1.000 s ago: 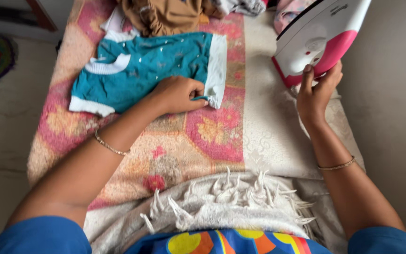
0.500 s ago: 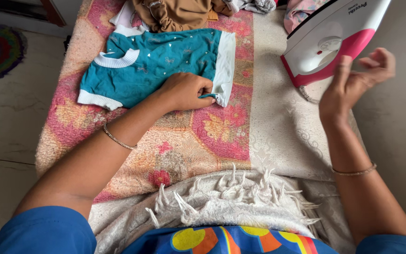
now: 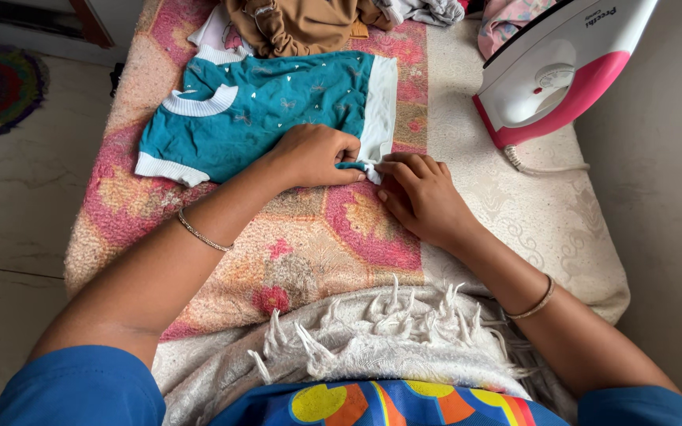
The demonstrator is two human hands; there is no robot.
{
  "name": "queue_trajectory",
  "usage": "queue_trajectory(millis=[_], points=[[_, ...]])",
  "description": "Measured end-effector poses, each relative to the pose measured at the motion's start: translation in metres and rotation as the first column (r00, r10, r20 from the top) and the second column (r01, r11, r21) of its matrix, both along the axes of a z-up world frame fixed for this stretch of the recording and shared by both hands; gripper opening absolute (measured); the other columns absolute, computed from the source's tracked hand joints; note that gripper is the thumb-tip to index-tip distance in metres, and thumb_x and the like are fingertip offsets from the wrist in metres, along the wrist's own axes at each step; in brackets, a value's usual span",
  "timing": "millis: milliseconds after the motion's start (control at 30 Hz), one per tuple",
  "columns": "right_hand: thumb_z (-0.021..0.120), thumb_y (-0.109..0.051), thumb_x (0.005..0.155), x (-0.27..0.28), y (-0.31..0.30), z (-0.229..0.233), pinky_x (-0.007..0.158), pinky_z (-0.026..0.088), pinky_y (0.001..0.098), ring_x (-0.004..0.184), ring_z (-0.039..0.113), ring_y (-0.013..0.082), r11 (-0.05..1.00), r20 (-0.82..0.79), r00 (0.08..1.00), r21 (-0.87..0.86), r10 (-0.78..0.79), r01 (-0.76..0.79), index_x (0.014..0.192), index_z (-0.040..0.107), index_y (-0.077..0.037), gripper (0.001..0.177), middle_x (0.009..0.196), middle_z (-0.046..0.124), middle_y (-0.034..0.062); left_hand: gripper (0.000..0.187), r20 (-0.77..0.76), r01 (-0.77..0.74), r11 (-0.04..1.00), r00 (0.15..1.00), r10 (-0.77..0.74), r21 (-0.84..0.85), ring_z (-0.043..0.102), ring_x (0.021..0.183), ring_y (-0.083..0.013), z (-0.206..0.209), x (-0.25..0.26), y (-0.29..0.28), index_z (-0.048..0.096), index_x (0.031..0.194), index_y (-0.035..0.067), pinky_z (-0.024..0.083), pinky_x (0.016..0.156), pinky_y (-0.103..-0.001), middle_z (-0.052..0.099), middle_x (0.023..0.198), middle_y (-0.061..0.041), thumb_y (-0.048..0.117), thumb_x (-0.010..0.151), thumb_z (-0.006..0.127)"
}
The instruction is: The person irons a small teal and white garment on a patterned cloth-covered surface. They repeatedly fold the garment's edges and use a pink and white iron to press the fabric.
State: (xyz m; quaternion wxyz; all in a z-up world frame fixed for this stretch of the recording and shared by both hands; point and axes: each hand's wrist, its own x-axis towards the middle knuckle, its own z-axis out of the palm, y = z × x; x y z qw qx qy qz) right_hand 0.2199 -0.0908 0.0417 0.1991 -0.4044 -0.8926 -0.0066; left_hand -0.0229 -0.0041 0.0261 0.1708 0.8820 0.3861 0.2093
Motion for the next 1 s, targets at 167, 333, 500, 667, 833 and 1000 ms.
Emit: queue_trajectory(millis=[167,333,500,667,833,1000], points=[[0.066,-0.028,0.097,-0.004,-0.005,0.006,0.099,0.042,0.0457,0.124,0.056,0.0308,0.999,-0.036,0.999,-0.009,-0.038,0.038,0.130,0.063,-0.011,0.037,0.132,0.061,0.0103,0.039,-0.009,-0.001,1.000,1.000,0.001,0.005,0.071,0.069,-0.0262,0.000,0.001,0.001,0.068,0.080,0.015,0.052,0.062,-0.042,0.069,0.068,-0.003,0.051,0.075,0.080],[0.067,-0.028,0.097,-0.003,-0.004,0.004,0.099,0.042,0.0453,0.124,0.056,0.0303,0.999,-0.048,0.998,0.005,-0.036,0.036,0.128,0.063,-0.012,0.035,0.132,0.062,0.0095,0.035,-0.018,-0.003,0.999,1.000,0.004,0.033,0.071,0.070,-0.0275,0.008,0.001,-0.006,0.067,0.097,0.018,0.052,0.060,-0.044,0.070,0.071,-0.004,0.046,0.080,0.077],[0.068,-0.025,0.096,0.000,-0.001,-0.002,0.103,0.041,0.0482,0.125,0.053,0.0367,0.999,-0.114,0.992,-0.010,-0.045,0.044,0.138,0.050,-0.003,0.051,0.140,0.051,0.0200,0.017,0.016,0.154,0.957,0.987,-0.163,0.247,0.072,0.082,-0.0263,0.024,0.015,-0.028,0.068,0.105,0.017,0.058,0.068,-0.041,0.070,0.093,-0.007,0.026,0.091,0.071],[0.071,-0.016,0.087,0.010,-0.005,-0.008,0.111,0.040,0.0487,0.130,0.047,0.0438,0.989,-0.236,0.970,0.121,-0.060,0.091,0.141,0.047,0.001,0.062,0.141,0.045,0.0251,0.019,0.153,0.223,0.940,0.951,-0.268,0.258,0.070,0.086,-0.0228,0.067,0.030,-0.075,0.066,0.112,0.012,0.058,0.076,-0.040,0.066,0.097,-0.008,0.021,0.095,0.069],[0.073,-0.010,0.085,0.015,0.000,-0.008,0.108,0.039,0.0503,0.121,0.051,0.0391,0.961,-0.247,0.965,0.237,-0.084,0.144,0.129,0.054,0.000,0.049,0.127,0.057,0.0190,0.016,0.246,0.197,0.932,0.929,-0.277,0.305,0.069,0.087,-0.0239,0.113,0.008,-0.108,0.064,0.111,0.008,0.057,0.075,-0.039,0.069,0.100,-0.009,0.016,0.097,0.068],[0.078,-0.005,0.094,0.014,0.002,0.014,0.090,0.044,0.0437,0.102,0.058,0.0312,0.937,-0.317,0.948,0.319,-0.033,0.139,0.109,0.065,-0.002,0.020,0.104,0.065,0.0122,0.008,0.224,-0.078,0.855,0.973,-0.046,0.513,0.066,0.091,-0.0273,0.149,-0.038,-0.113,0.071,0.098,0.007,0.054,0.080,-0.042,0.068,0.093,-0.011,0.007,0.090,0.070]])
